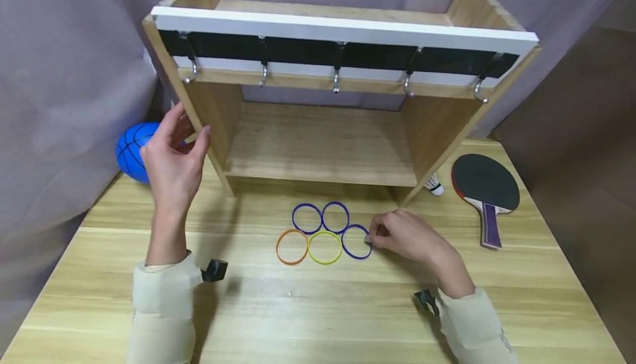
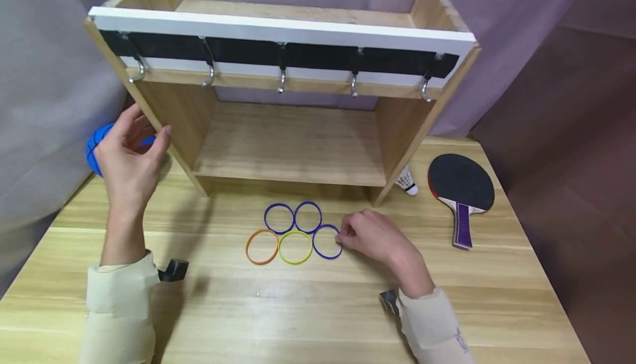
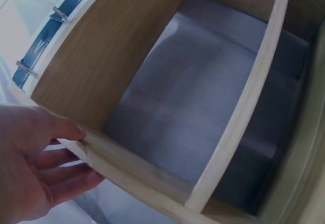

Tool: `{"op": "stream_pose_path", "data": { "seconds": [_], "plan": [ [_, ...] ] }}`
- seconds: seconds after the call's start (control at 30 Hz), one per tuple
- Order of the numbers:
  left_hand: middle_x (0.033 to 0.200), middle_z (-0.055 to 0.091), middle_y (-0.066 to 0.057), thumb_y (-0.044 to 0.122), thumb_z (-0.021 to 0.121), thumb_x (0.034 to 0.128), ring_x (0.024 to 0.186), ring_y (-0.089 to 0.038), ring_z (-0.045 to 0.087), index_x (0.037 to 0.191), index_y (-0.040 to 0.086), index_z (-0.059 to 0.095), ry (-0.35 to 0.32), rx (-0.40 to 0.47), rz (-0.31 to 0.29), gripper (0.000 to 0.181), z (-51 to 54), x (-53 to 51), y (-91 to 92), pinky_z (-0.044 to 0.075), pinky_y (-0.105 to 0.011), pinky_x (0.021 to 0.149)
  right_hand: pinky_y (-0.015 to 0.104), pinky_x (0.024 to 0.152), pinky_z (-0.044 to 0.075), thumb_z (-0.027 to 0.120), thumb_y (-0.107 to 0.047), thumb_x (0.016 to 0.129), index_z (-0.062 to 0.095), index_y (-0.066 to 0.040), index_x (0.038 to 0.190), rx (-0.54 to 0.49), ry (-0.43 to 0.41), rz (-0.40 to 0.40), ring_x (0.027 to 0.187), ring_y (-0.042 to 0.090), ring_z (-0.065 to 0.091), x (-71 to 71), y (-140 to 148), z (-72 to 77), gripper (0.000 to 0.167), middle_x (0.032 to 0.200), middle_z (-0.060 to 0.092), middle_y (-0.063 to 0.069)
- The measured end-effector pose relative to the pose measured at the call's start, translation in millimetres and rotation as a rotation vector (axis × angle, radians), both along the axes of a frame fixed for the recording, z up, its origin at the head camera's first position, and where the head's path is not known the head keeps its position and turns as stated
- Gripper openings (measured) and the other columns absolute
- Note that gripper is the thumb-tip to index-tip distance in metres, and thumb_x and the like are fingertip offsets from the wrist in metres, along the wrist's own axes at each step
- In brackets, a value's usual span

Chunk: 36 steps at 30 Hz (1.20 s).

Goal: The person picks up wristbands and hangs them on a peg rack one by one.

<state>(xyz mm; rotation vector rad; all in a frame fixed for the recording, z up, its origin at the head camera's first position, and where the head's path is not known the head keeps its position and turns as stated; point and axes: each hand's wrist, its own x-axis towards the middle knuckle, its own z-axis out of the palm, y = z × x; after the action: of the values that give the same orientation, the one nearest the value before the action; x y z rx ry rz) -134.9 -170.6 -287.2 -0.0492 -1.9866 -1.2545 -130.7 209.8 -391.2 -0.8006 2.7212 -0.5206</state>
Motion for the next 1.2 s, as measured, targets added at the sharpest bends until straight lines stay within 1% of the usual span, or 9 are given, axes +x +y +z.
{"op": "stream_pose_path", "data": {
  "seconds": [0.13,0.23,0.4,0.5,0.7,0.77,0.93,1.07,1.2],
  "plan": [
    [0.111,0.071,-0.008,0.002,0.072,0.0866,0.099,-0.02,0.069,0.126,0.008,0.066,0.003,-0.004,0.002,0.04,-1.1,-0.6,0.1,0.057,-0.017,0.074,0.024,0.06,0.048,0.076,-0.02,0.087,0.069,-0.019,0.083,-0.004,-0.003,-0.022,0.066,0.004,0.054,-2.0,1.2,-1.5,0.008,0.073,0.06,-0.015],
    [0.111,0.071,-0.007,0.003,0.072,0.0864,0.099,-0.02,0.069,0.126,0.009,0.066,0.001,-0.002,0.003,0.041,-3.5,-2.2,-1.6,0.057,-0.015,0.073,0.026,0.06,0.049,0.077,-0.015,0.084,0.07,-0.018,0.082,0.004,0.023,-0.03,0.067,0.004,0.054,-3.2,5.7,-0.2,0.009,0.073,0.061,-0.014],
    [0.111,0.071,-0.004,0.005,0.073,0.0862,0.097,-0.017,0.069,0.126,0.011,0.066,-0.009,-0.001,0.014,0.041,-9.9,-7.2,-7.4,0.056,-0.014,0.072,0.027,0.062,0.05,0.078,-0.012,0.082,0.07,-0.018,0.081,0.019,0.05,-0.036,0.067,0.003,0.056,-4.5,11.5,3.7,0.01,0.073,0.062,-0.014],
    [0.111,0.072,-0.003,0.005,0.073,0.0862,0.097,-0.017,0.069,0.127,0.012,0.066,-0.014,0.001,0.016,0.042,-12.9,-9.3,-10.0,0.056,-0.014,0.071,0.027,0.062,0.051,0.078,-0.012,0.082,0.071,-0.018,0.08,0.0,0.056,-0.031,0.068,0.003,0.057,-4.4,11.6,6.3,0.01,0.073,0.063,-0.014],
    [0.112,0.071,-0.004,0.006,0.073,0.0867,0.098,-0.018,0.069,0.127,0.012,0.066,-0.021,-0.004,0.007,0.042,-10.1,-6.2,-7.1,0.057,-0.015,0.072,0.031,0.07,0.058,0.078,-0.009,0.08,0.072,-0.018,0.079,-0.116,0.075,-0.032,0.076,0.004,0.064,0.8,12.4,16.5,0.011,0.076,0.066,-0.016],
    [0.112,0.071,-0.004,0.006,0.073,0.0869,0.098,-0.018,0.069,0.128,0.012,0.066,-0.02,-0.008,0.008,0.042,-9.5,-5.6,-6.8,0.057,-0.016,0.073,0.031,0.07,0.059,0.078,-0.007,0.08,0.073,-0.017,0.08,-0.163,0.069,-0.016,0.077,0.004,0.066,2.5,11.9,21.5,0.011,0.077,0.068,-0.014],
    [0.113,0.071,-0.001,0.007,0.074,0.0866,0.098,-0.016,0.069,0.129,0.015,0.065,-0.015,-0.02,0.02,0.044,-17.7,-11.8,-11.8,0.057,-0.017,0.072,0.029,0.067,0.059,0.081,-0.005,0.08,0.076,-0.016,0.086,-0.271,0.087,0.033,0.078,0.004,0.066,8.3,4.9,32.3,0.014,0.084,0.071,-0.012],
    [0.113,0.071,0.003,0.01,0.075,0.0864,0.098,-0.013,0.069,0.13,0.019,0.065,-0.014,-0.017,0.014,0.046,-25.0,-18.0,-15.9,0.058,-0.017,0.07,0.028,0.066,0.058,0.082,-0.007,0.079,0.077,-0.019,0.088,-0.357,0.169,0.071,0.078,0.003,0.064,13.4,-12.9,39.7,0.015,0.087,0.071,-0.016],
    [0.114,0.07,0.005,0.011,0.075,0.0866,0.097,-0.01,0.069,0.13,0.021,0.064,-0.014,-0.017,0.014,0.046,-27.0,-18.8,-17.1,0.058,-0.018,0.07,0.023,0.066,0.056,0.082,-0.01,0.08,0.078,-0.018,0.089,-0.495,0.221,0.125,0.079,0.005,0.065,10.8,-46.6,48.9,0.013,0.088,0.071,-0.015]
  ]
}}
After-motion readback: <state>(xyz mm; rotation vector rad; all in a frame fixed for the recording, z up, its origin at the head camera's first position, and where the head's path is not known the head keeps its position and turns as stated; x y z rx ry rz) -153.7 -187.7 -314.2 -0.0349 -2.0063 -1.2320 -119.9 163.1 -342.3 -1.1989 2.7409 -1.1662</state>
